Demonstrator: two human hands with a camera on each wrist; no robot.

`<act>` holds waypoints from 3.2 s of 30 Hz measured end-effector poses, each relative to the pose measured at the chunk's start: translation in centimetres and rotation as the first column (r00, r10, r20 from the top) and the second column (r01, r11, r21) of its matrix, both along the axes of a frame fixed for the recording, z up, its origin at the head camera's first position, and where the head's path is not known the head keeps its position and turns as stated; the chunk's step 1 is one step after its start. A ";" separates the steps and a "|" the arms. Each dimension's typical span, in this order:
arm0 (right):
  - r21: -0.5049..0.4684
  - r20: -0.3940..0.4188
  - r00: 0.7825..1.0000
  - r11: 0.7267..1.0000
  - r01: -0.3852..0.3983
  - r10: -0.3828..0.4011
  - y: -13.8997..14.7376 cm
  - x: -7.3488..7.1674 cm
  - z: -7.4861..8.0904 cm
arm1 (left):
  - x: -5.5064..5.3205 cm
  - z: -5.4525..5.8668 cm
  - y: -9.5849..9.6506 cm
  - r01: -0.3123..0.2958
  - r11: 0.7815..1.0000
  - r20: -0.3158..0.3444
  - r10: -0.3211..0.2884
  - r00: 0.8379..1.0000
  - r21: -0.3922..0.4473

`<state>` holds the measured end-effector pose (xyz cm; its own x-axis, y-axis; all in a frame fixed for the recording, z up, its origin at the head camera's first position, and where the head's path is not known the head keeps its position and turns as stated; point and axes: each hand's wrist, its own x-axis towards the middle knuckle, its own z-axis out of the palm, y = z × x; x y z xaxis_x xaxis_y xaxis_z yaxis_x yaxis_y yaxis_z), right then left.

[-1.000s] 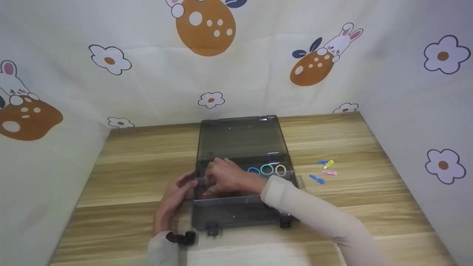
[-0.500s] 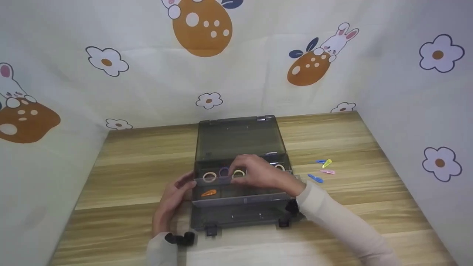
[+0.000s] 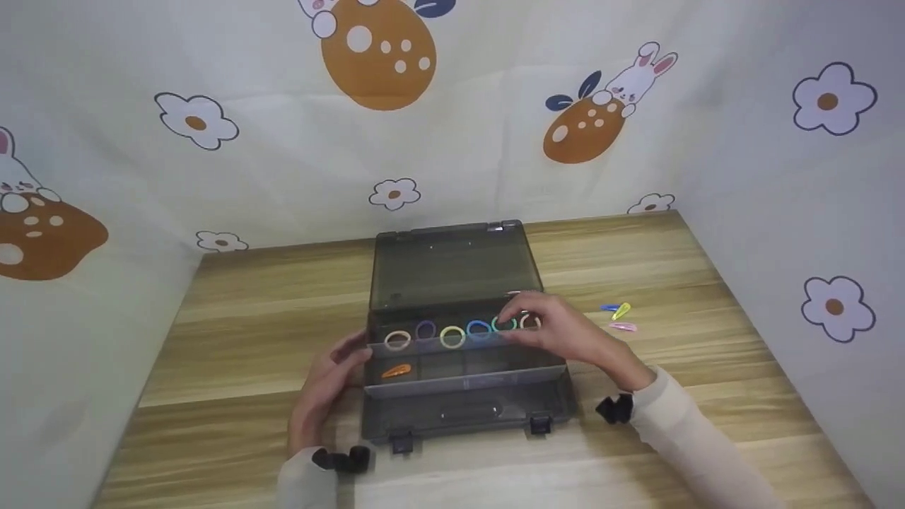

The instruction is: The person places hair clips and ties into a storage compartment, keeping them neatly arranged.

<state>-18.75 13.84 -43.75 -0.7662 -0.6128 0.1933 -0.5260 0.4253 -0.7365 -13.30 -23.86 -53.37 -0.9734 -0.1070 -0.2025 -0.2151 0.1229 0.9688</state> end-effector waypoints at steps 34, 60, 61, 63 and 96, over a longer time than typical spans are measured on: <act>0.134 0.066 0.933 0.929 0.344 -0.355 17.3 -3.8 -4.7 | -0.2 -0.2 -0.3 0.018 1.000 -0.017 -0.018 1.000 -0.011; 0.274 0.031 0.960 0.926 0.259 -0.278 18.9 -7.8 -6.4 | 0.0 0.0 -0.2 0.036 0.999 0.001 -0.036 0.999 -0.004; 0.276 0.028 0.960 0.925 0.261 -0.279 19.0 -7.8 -6.5 | 0.0 -0.1 -0.2 0.033 0.999 0.003 -0.033 0.999 0.000; 0.279 0.026 0.960 0.924 0.262 -0.280 18.9 -7.9 -6.5 | 0.0 -0.1 -0.2 0.029 1.000 0.007 -0.029 1.000 0.000; 0.353 -0.061 0.946 0.880 0.318 -0.317 18.2 -7.7 -6.5 | -0.1 0.0 0.0 0.007 1.000 -0.014 -0.007 1.000 -0.002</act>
